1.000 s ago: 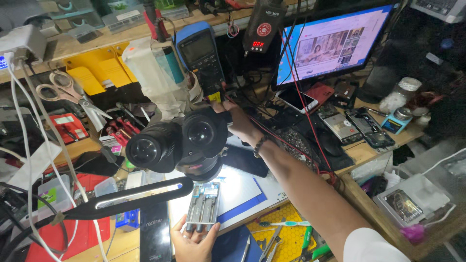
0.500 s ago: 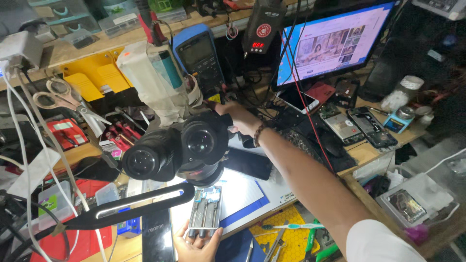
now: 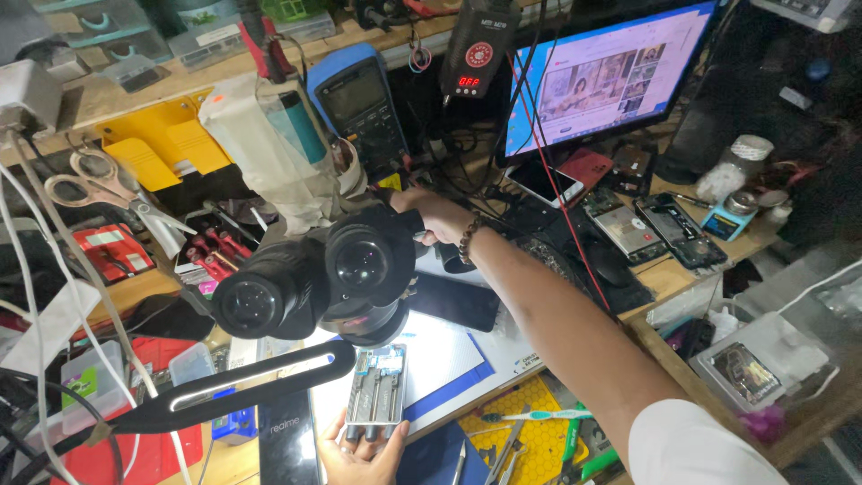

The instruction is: The person disassembles a mobile phone by removing the internal battery and circuit board, then reassembles the components and tests the touch interface on the screen.

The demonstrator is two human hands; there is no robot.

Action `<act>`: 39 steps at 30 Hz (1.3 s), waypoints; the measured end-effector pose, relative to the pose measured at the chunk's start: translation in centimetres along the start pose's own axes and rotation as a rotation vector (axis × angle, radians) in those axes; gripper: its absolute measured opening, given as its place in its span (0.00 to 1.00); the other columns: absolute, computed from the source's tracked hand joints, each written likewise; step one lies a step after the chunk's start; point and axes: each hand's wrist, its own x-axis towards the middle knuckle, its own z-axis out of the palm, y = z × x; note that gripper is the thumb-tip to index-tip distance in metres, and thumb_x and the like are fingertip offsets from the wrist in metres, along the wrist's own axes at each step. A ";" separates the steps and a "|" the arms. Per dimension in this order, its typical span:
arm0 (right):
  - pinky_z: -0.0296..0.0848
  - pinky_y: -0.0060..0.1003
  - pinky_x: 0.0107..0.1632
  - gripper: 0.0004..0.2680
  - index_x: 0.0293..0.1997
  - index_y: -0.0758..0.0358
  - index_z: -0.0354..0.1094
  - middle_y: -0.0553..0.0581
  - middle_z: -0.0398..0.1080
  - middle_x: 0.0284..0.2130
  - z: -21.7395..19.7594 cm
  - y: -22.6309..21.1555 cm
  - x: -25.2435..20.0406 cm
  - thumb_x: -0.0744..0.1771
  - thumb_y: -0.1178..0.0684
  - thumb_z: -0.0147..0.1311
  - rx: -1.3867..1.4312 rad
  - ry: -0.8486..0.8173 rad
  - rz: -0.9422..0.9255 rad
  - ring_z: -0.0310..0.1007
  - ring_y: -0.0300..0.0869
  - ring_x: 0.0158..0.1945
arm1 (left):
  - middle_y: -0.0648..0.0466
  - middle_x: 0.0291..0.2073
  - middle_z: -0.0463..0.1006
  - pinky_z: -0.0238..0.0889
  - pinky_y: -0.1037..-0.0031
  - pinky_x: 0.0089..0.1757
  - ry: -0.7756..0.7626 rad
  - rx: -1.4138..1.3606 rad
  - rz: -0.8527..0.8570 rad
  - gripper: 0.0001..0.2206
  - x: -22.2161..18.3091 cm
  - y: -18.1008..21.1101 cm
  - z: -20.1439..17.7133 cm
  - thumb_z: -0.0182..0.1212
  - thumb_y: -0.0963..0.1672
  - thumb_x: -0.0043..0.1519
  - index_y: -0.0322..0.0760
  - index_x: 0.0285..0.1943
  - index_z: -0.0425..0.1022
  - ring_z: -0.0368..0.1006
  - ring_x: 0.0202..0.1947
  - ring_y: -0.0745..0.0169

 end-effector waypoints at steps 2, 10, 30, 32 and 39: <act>0.58 0.48 0.34 0.07 0.46 0.64 0.66 0.58 0.58 0.30 0.0 0.9 0.4 0.71 0.51 0.50 -0.121 0.023 -0.252 0.58 0.50 0.35 | 0.28 0.53 0.71 0.78 0.58 0.46 -0.006 -0.012 -0.026 0.42 0.0 0.6 0.0 0.70 0.28 0.39 0.22 0.63 0.49 0.78 0.50 0.41; 0.65 0.44 0.36 0.10 0.36 0.64 0.63 0.55 0.64 0.28 1.0 5.0 2.8 0.70 0.48 0.49 -0.749 0.418 -0.838 0.67 0.46 0.35 | 0.29 0.52 0.73 0.79 0.59 0.46 0.000 -0.022 -0.067 0.41 -0.4 1.9 0.3 0.69 0.28 0.40 0.20 0.63 0.51 0.79 0.49 0.41; 0.59 0.39 0.27 0.10 0.27 0.66 0.64 0.55 0.62 0.19 -0.3 5.2 4.4 0.67 0.52 0.51 -0.157 0.109 -0.379 0.62 0.40 0.23 | 0.30 0.52 0.73 0.79 0.59 0.46 0.002 -0.054 -0.144 0.40 -0.3 3.2 0.4 0.69 0.27 0.38 0.20 0.62 0.54 0.79 0.48 0.41; 0.53 0.38 0.22 0.08 0.27 0.65 0.64 0.53 0.61 0.17 -1.2 4.8 5.2 0.65 0.54 0.55 0.011 -0.009 -0.209 0.57 0.38 0.18 | 0.30 0.52 0.72 0.79 0.60 0.46 0.028 -0.039 -0.126 0.40 -0.4 3.3 0.7 0.69 0.27 0.39 0.20 0.62 0.53 0.79 0.49 0.42; 0.64 0.42 0.37 0.07 0.38 0.66 0.67 0.58 0.68 0.32 0.3 5.9 3.4 0.65 0.53 0.57 -0.263 0.283 -0.740 0.68 0.46 0.36 | 0.29 0.52 0.73 0.79 0.57 0.46 0.023 -0.145 -0.138 0.39 -0.8 3.9 0.9 0.66 0.25 0.40 0.19 0.63 0.53 0.79 0.49 0.40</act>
